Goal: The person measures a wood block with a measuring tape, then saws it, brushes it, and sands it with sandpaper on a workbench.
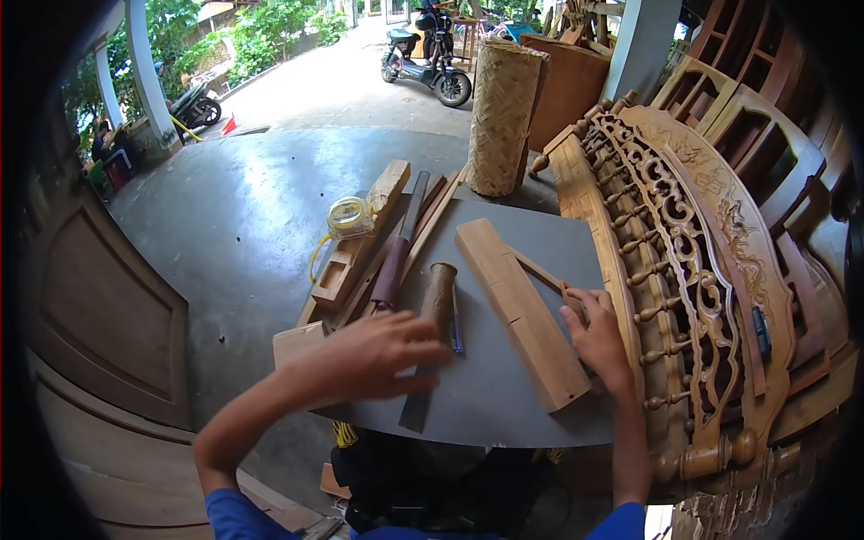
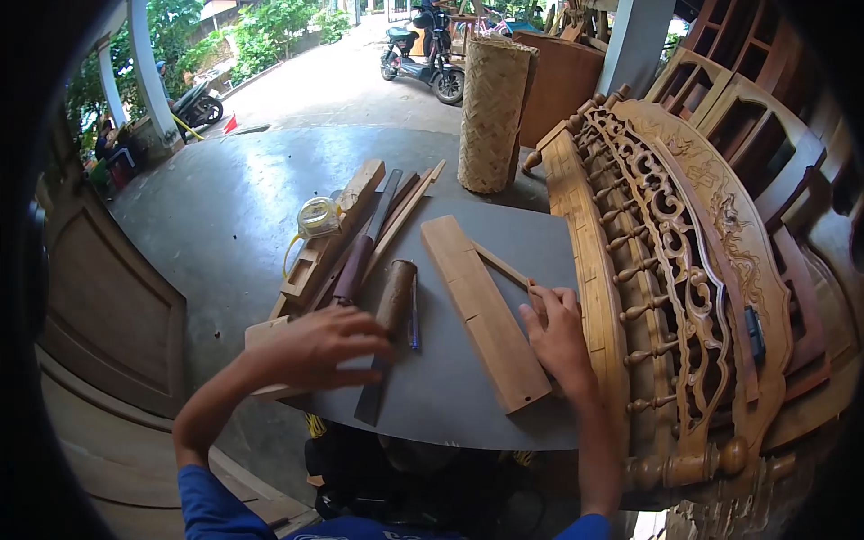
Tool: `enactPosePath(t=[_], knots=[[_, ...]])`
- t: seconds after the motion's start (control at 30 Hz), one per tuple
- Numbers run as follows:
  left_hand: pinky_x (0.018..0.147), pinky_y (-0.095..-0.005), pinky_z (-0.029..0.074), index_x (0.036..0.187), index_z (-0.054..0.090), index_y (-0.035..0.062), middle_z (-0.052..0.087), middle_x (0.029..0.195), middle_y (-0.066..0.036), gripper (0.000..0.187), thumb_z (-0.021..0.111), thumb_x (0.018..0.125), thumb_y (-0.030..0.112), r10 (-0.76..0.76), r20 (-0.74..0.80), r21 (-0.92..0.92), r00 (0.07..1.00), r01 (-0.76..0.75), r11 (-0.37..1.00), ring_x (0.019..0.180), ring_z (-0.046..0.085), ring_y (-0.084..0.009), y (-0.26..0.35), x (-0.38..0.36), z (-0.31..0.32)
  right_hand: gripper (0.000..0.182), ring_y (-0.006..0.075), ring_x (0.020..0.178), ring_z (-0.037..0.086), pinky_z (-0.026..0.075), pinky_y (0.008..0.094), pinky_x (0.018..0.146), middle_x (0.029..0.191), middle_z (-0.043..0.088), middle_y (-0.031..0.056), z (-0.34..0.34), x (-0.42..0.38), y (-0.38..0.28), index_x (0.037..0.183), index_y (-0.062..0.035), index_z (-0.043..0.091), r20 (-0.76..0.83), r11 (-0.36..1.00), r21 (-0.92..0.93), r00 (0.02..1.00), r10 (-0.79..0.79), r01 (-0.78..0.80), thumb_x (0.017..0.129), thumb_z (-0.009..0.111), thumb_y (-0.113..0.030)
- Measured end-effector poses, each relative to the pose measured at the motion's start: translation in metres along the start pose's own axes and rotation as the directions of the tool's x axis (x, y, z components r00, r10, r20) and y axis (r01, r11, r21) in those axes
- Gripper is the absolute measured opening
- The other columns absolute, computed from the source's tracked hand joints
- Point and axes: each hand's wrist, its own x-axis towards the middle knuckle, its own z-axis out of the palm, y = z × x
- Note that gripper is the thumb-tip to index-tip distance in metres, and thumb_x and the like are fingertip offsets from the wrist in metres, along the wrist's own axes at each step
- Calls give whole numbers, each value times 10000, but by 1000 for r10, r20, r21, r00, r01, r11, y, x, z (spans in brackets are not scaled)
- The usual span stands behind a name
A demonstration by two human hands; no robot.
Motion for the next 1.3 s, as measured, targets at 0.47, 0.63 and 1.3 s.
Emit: enactPosePath(t=[0.47, 0.63, 1.3], knots=[[890, -383, 390, 1102, 539, 191, 501, 1084, -54, 368, 637, 771, 316, -37, -90, 56, 995, 42, 998, 1030, 490, -227, 26, -44, 28, 753, 270, 1062, 491, 407, 332, 881, 1210, 442, 222, -28, -45, -40, 1339, -66, 275, 280, 811, 548, 958, 52, -204, 698, 645, -206], [931, -439, 363, 1239, 443, 250, 436, 1180, -59, 622, 699, 676, 315, 201, -350, 339, 915, -76, 938, 1114, 423, -223, 34, 2, 7, 786, 313, 894, 579, 507, 350, 751, 1160, 462, 255, -55, -100, -55, 1315, 45, 257, 304, 319, 904, 953, -12, -284, 705, 561, -348], [890, -402, 362, 1203, 447, 128, 535, 1004, -54, 764, 744, 580, 457, -6, 120, 339, 993, -35, 940, 952, 534, -215, 61, 23, -25, 691, 258, 860, 626, 486, 314, 729, 958, 606, 193, -58, -99, -60, 1199, -81, 474, 195, 828, 390, 843, -502, 403, 577, 766, -161]])
